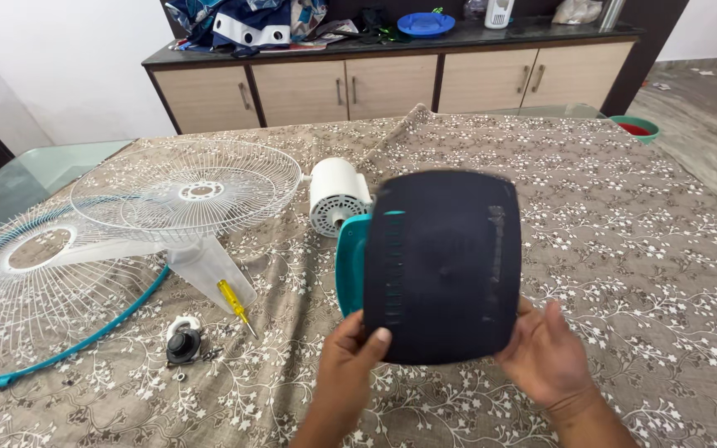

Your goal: The person uses a yellow screwdriver to tighten screws on the back of a teal fan housing, connects wires to a white socket, and secures a black rubber mat over the housing. The fan blades and motor are visible on the table but not handled.

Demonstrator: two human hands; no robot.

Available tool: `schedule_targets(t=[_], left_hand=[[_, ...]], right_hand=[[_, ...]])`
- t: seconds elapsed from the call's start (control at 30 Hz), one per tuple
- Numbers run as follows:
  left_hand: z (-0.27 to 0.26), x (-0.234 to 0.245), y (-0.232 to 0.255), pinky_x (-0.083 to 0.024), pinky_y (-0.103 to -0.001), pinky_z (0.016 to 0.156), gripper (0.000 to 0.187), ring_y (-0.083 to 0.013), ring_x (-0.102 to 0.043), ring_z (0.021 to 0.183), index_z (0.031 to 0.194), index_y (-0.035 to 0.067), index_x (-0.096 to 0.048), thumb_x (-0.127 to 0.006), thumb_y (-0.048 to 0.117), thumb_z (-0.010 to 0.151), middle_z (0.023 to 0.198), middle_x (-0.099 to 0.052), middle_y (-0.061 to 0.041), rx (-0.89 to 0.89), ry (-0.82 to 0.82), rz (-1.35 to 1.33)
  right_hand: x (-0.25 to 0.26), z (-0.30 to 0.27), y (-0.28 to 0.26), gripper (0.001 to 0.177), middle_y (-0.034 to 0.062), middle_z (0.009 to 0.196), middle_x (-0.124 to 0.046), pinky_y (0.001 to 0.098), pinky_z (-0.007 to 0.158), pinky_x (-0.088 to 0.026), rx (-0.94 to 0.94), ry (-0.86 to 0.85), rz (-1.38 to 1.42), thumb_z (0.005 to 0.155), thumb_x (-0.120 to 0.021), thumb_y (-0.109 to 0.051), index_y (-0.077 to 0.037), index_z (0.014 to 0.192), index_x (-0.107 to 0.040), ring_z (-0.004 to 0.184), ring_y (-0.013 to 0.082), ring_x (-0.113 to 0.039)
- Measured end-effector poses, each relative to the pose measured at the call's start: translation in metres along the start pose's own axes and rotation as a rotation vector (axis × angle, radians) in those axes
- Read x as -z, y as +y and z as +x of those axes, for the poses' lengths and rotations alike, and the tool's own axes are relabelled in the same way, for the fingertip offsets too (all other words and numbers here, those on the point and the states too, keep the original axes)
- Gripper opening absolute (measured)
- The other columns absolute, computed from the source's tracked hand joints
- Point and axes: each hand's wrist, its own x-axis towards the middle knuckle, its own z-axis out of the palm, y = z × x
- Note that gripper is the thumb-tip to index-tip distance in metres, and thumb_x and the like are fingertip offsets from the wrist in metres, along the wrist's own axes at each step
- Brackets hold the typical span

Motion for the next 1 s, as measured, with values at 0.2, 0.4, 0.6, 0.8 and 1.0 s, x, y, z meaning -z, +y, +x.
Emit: schedule_targets(t=[0.2,0.4,0.6,0.8,1.0], left_hand=[[0.004,0.038,0.02,-0.055,-0.032,0.085,0.035,-0.0142,-0.069,0.09,0.122,-0.008,-0.076,-0.064,0.016,0.1,0.1,-0.076,-0.01,-0.112,-0.073,0.206],[0.009,0.029,0.012,-0.056,-0.028,0.092,0.04,-0.0095,-0.071,0.099,0.133,-0.002,-0.063,-0.063,0.012,0.096,0.11,-0.077,-0.005,-0.072,-0.024,0.056],[0.006,0.022,0.01,-0.06,-0.028,0.076,0.044,-0.0122,-0.07,0.083,0.136,0.008,-0.065,-0.068,0.01,0.091,0.097,-0.072,-0.004,-0.216,0.195,0.573],[0.016,0.023,0.013,-0.061,-0.029,0.066,0.041,-0.0145,-0.07,0.078,0.129,0.009,-0.069,-0.074,0.012,0.088,0.089,-0.063,-0.005,-0.421,0.429,0.819],[0.035,0.03,0.005,-0.062,-0.027,0.064,0.042,-0.0138,-0.072,0.075,0.126,0.006,-0.067,-0.078,0.012,0.086,0.088,-0.068,-0.005,-0.504,0.534,0.71]], right_hand=[[-0.005,0.003,0.006,0.054,0.0112,0.121,-0.072,0.0418,0.096,-0.051,-0.004,0.333,-0.4,0.092,-0.066,-0.025,-0.004,0.14,-0.057,0.106,0.0218,-0.068],[-0.012,0.017,0.022,0.035,0.0014,0.118,-0.071,0.0464,0.092,-0.051,0.099,0.6,-0.223,0.093,-0.059,-0.017,-0.016,0.128,-0.06,0.104,0.0204,-0.068],[-0.026,0.027,0.032,0.04,0.0085,0.108,-0.069,0.0371,0.082,-0.055,0.257,0.704,-0.897,0.092,-0.07,-0.012,-0.001,0.128,-0.057,0.096,0.0209,-0.065],[-0.043,0.036,0.024,0.05,0.0116,0.11,-0.072,0.0366,0.075,-0.062,0.259,0.835,-1.408,0.09,-0.074,-0.015,-0.002,0.136,-0.058,0.095,0.0204,-0.072],[-0.032,0.048,0.026,0.067,0.0232,0.141,-0.049,0.0433,0.089,-0.057,0.596,0.55,-1.755,0.095,-0.071,-0.019,-0.008,0.156,-0.044,0.123,0.0302,-0.055]])
